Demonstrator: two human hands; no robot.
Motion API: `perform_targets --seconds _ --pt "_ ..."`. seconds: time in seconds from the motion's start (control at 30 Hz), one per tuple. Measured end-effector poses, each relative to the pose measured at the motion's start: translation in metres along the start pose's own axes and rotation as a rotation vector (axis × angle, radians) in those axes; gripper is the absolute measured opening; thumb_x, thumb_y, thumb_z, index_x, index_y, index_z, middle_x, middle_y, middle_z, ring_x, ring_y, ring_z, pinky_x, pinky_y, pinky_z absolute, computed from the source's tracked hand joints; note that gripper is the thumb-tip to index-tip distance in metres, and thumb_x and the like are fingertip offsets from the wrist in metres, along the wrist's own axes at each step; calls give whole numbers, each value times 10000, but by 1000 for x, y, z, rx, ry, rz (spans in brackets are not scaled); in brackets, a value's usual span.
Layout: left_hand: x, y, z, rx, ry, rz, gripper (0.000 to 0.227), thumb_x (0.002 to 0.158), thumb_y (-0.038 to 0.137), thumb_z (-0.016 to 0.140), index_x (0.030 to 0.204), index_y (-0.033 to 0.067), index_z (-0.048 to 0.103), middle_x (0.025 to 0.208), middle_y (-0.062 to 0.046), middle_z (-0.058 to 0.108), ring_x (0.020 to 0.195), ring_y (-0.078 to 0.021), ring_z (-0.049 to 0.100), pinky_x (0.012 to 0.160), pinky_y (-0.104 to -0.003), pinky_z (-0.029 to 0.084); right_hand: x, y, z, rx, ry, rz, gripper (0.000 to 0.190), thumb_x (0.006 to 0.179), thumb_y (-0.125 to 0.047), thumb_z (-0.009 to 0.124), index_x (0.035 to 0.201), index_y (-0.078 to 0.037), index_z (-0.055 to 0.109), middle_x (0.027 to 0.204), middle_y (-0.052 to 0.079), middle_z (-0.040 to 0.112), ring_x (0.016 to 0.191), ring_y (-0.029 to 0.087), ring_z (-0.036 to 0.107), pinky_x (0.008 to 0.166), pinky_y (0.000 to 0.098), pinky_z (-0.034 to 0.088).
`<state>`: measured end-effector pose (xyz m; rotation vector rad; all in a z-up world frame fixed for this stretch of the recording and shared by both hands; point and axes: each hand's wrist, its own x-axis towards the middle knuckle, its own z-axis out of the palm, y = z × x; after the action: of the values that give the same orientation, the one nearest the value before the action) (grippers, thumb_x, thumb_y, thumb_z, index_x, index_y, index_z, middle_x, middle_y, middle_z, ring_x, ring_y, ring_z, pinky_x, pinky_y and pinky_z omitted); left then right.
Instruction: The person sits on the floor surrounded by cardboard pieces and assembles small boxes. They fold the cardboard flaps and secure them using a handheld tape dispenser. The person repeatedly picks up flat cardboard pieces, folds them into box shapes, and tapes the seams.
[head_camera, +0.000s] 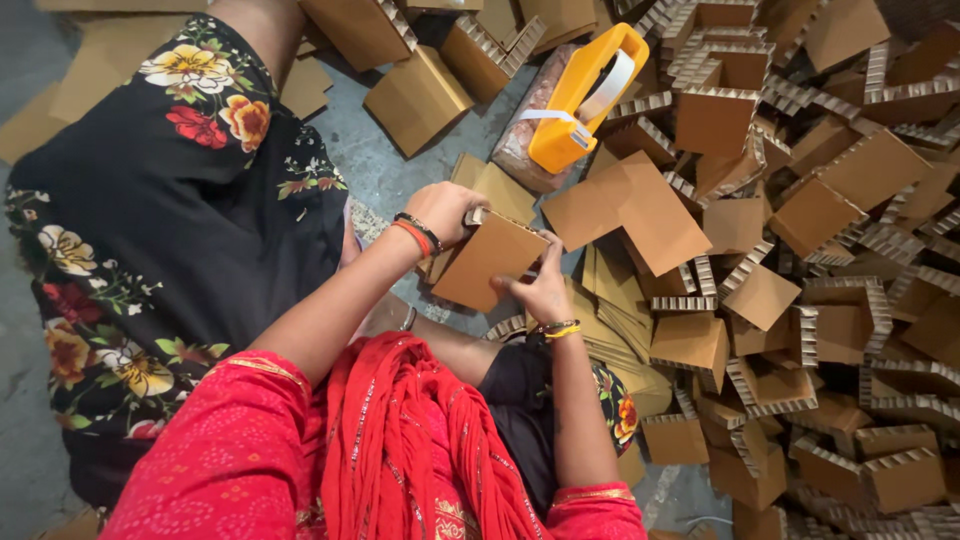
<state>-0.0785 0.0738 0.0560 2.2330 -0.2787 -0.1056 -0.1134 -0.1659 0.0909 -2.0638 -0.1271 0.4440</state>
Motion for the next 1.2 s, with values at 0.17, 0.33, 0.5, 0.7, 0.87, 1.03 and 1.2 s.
perform_targets --seconds 0.17,0.33,0.5,0.7,0.87,1.03,1.2 --pt "8 -6 2 40 -82 22 406 693 122 733 1083 234 755 966 -137 742 934 -374 699 776 -476 562 16 17 5 273 -100 24 864 713 -78 892 1424 -76 402 1195 80 665 1099 161 646 941 351 561" --pt "22 -14 1 104 -306 143 400 762 230 828 1145 212 715 1047 -115 752 1005 -364 699 836 -479 553 42 72 19 113 70 -25 648 704 -95 911 1238 -69 545 1033 34 741 957 150 706 817 302 600" --pt "30 -16 -3 15 -501 138 838 478 203 890 1273 196 625 1082 -120 751 1021 -339 710 856 -435 568 60 90 50 153 208 -105 594 655 -52 991 1110 -51 609 965 39 734 887 148 707 769 309 613" --pt "29 -10 3 -55 -477 98 845 591 561 922 1240 99 641 1140 -199 717 1082 -381 679 934 -449 535 44 36 37 -51 280 -140 813 580 -54 940 1270 -97 512 976 12 731 867 120 716 747 271 589" --pt "39 21 7 228 -567 -48 797 664 601 897 1203 55 683 1137 -198 727 1053 -356 703 929 -441 555 44 36 39 -133 277 -135 567 829 13 806 1341 -136 612 1036 79 719 937 165 715 792 309 602" --pt "46 25 38 374 -370 -196 286 858 280 740 1101 134 782 1098 -151 771 1024 -325 740 864 -443 603 39 15 41 -68 273 -99 744 665 -17 862 1317 -154 531 949 31 695 824 125 664 695 296 555" --pt "29 12 58 237 -76 -76 204 882 179 685 1076 116 695 1011 -184 736 948 -376 721 781 -480 584 45 23 45 -256 322 -275 600 698 -40 893 1214 -105 593 1023 -1 695 889 94 668 753 275 555"
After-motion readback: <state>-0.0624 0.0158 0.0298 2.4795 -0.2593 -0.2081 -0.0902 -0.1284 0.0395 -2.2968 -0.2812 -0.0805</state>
